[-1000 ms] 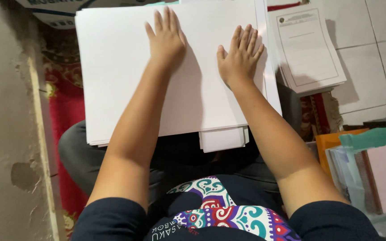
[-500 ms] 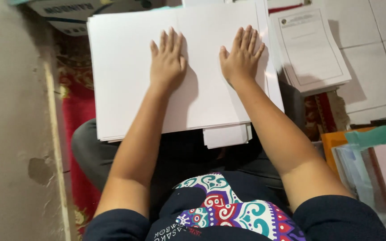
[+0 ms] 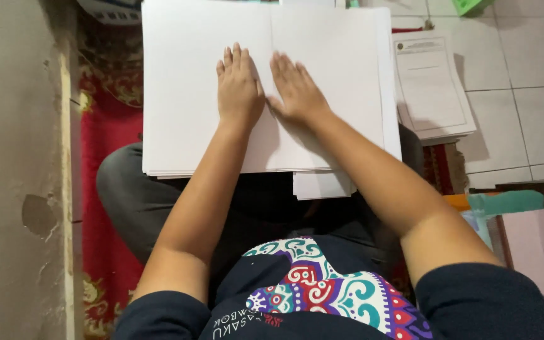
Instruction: Flipping through a stack of printed documents to inspect or align them on a flat surface.
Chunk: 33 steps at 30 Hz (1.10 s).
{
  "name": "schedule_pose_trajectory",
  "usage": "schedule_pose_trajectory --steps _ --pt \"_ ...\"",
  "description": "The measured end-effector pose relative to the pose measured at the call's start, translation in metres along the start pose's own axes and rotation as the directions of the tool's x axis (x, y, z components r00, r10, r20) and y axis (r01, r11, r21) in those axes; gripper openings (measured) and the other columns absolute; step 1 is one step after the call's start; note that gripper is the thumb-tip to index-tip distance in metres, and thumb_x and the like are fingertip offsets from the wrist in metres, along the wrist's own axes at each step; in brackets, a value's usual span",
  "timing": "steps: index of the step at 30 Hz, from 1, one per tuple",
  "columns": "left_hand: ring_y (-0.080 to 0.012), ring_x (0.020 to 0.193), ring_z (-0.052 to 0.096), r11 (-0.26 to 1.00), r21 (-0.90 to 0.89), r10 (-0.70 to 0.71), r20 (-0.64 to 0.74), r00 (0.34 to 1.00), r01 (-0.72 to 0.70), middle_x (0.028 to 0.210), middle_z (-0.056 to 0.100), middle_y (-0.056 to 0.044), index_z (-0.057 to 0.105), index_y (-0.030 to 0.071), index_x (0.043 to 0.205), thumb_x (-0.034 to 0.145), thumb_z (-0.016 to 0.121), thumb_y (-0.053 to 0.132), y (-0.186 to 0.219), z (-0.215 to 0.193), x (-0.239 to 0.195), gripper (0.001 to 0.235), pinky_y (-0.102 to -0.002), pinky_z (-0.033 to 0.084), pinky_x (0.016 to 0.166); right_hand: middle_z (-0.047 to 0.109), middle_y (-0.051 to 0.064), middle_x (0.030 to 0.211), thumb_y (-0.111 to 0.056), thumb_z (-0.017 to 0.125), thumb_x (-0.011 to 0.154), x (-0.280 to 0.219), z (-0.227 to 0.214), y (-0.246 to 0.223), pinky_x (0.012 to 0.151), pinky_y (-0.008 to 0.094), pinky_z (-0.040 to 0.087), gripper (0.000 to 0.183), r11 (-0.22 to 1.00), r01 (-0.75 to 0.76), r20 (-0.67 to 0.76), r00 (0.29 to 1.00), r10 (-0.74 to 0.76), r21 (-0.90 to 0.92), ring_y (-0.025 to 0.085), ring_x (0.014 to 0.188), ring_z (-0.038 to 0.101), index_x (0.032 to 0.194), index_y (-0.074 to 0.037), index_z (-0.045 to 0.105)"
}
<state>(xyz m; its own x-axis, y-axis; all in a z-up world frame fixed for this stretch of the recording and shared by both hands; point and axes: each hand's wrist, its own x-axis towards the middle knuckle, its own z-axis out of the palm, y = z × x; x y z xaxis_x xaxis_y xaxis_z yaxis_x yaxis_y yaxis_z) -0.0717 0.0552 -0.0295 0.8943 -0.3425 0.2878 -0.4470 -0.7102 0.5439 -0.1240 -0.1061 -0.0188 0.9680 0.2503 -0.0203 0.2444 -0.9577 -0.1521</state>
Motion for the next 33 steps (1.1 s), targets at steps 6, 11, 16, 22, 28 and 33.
schedule_pose_trajectory --steps 6,11,16,22,28,33 --pt "-0.0417 0.148 0.028 0.999 0.054 -0.002 -0.020 1.000 0.003 0.155 0.041 -0.027 0.051 -0.003 0.144 0.101 0.045 0.017 0.000 0.001 0.001 0.048 -0.055 0.019 0.123 0.005 0.013 0.170 -0.039 0.021 0.110 0.062 -0.072 -0.033 0.128 0.037 0.001 0.065 0.979 -0.185 0.074 0.981 0.179 0.084 0.019 0.156 0.003 0.160 0.000 0.009" --pt "-0.0352 0.151 0.028 0.992 0.127 -0.012 -0.016 1.000 0.014 0.158 0.041 -0.020 0.049 0.001 0.147 0.090 0.054 0.014 0.002 -0.003 -0.001 0.059 -0.052 0.019 0.125 0.047 0.024 0.151 -0.023 0.055 0.107 0.091 -0.022 0.050 0.115 0.044 0.033 0.053 0.990 -0.060 -0.383 0.918 0.105 0.128 0.039 0.135 0.047 0.150 0.003 0.039" --pt "-0.0327 0.152 0.023 0.990 0.137 -0.045 0.024 0.999 0.042 0.161 0.036 -0.018 0.045 0.002 0.150 0.093 0.054 0.015 0.005 -0.012 0.002 0.059 -0.052 0.014 0.126 0.052 0.028 0.146 -0.031 0.049 0.111 0.043 -0.008 0.135 0.109 0.049 0.033 0.052 0.955 -0.297 -0.403 0.876 0.265 -0.018 0.046 0.130 0.047 0.147 0.006 0.045" --pt "-0.0313 0.153 0.013 0.980 0.194 -0.064 0.151 0.986 0.034 0.166 0.023 -0.016 0.032 0.005 0.157 0.099 0.049 0.022 0.005 -0.019 0.003 0.062 -0.051 0.006 0.126 0.021 0.028 0.164 -0.028 0.049 0.115 -0.065 -0.017 0.120 0.125 0.046 0.018 0.063 0.879 -0.477 -0.258 0.848 0.464 0.011 0.041 0.152 0.020 0.157 0.010 0.022" --pt "-0.0414 0.150 0.004 0.930 0.162 0.252 0.369 0.895 -0.329 0.165 0.016 -0.023 0.028 0.006 0.159 0.104 0.036 0.032 0.044 -0.032 -0.014 0.061 -0.062 0.001 0.121 0.011 0.025 0.167 -0.037 0.037 0.112 -0.092 -0.034 0.081 0.127 0.042 0.008 0.069 0.845 -0.534 -0.135 0.837 0.530 0.006 0.035 0.156 0.011 0.160 0.007 0.015" --pt "-0.0299 0.152 -0.002 0.869 0.177 0.276 0.600 0.751 -0.461 0.169 0.008 -0.009 0.016 0.019 0.163 0.108 0.015 0.047 0.066 -0.012 0.004 0.062 -0.062 -0.005 0.121 0.015 0.029 0.166 -0.039 0.037 0.111 -0.092 -0.030 0.082 0.124 0.046 0.004 0.072 0.862 -0.507 -0.155 0.851 0.502 0.006 0.037 0.153 0.008 0.159 0.011 0.019"
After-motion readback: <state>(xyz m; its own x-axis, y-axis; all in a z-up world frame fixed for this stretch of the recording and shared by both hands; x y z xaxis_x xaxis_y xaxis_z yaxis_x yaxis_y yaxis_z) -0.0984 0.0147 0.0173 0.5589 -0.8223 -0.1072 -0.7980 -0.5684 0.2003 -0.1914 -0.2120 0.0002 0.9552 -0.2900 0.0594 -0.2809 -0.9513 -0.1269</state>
